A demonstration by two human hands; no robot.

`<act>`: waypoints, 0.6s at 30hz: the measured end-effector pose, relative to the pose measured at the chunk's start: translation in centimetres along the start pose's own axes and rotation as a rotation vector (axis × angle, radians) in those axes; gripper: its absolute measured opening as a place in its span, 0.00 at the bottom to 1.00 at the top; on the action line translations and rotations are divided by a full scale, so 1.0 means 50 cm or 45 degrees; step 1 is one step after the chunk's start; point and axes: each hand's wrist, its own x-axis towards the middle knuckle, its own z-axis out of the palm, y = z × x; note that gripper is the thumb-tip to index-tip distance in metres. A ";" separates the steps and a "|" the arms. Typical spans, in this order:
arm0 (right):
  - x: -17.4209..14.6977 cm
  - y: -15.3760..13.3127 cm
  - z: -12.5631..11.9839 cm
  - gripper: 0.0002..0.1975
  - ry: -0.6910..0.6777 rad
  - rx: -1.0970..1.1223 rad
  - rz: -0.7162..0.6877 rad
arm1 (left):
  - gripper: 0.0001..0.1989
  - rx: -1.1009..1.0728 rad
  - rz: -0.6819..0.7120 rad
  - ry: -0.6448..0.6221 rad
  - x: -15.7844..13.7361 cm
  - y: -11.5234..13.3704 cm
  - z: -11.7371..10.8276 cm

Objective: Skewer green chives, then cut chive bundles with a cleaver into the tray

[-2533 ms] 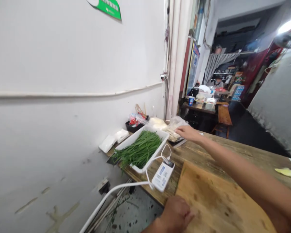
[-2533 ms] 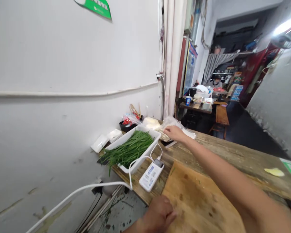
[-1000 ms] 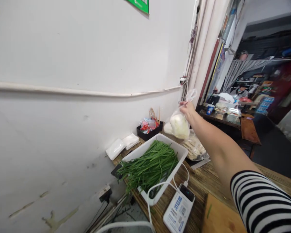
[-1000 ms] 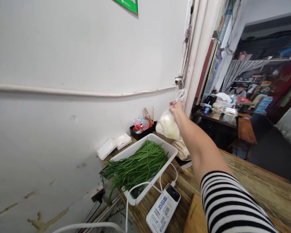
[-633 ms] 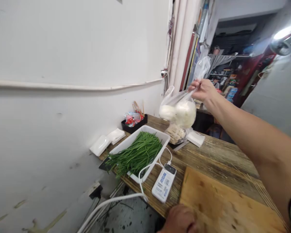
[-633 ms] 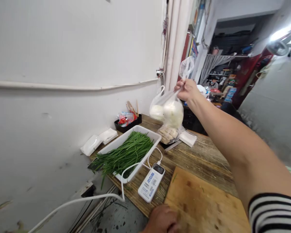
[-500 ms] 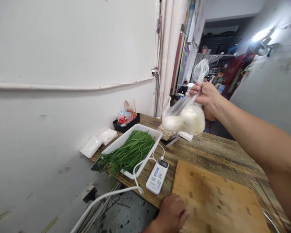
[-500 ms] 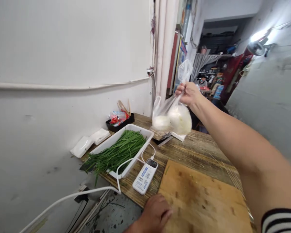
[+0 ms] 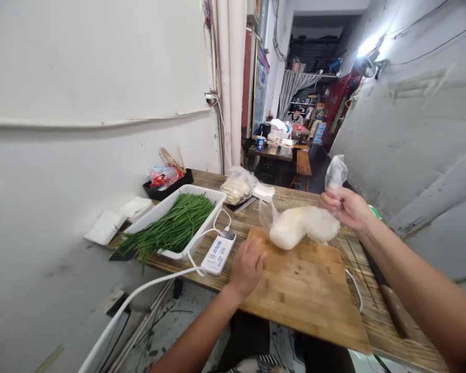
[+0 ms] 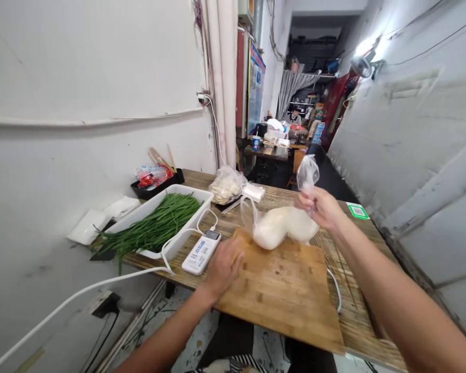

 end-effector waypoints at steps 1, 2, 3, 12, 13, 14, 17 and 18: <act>-0.029 0.012 -0.009 0.18 -0.020 -0.052 -0.030 | 0.20 0.034 0.048 0.077 0.028 0.015 0.003; -0.055 0.026 -0.017 0.19 -0.043 -0.098 -0.051 | 0.25 0.070 0.102 0.110 0.056 0.031 0.007; -0.079 0.042 -0.024 0.21 -0.069 -0.133 -0.067 | 0.29 0.099 0.166 0.094 0.083 0.047 0.013; -0.302 0.142 0.005 0.17 -0.163 -0.981 -0.339 | 0.11 0.066 0.089 -0.325 0.146 0.137 0.088; -0.328 0.148 0.018 0.16 -0.217 -1.131 -0.376 | 0.10 0.080 0.105 -0.244 0.130 0.133 0.083; -0.353 0.155 0.031 0.15 -0.257 -1.257 -0.400 | 0.09 0.087 0.096 -0.143 0.112 0.124 0.075; -0.409 0.179 0.056 0.15 -0.329 -1.519 -0.379 | 0.07 0.070 -0.123 0.143 0.056 0.075 0.043; -0.422 0.186 0.058 0.16 -0.337 -1.564 -0.367 | 0.06 0.061 -0.237 0.193 0.039 0.055 0.032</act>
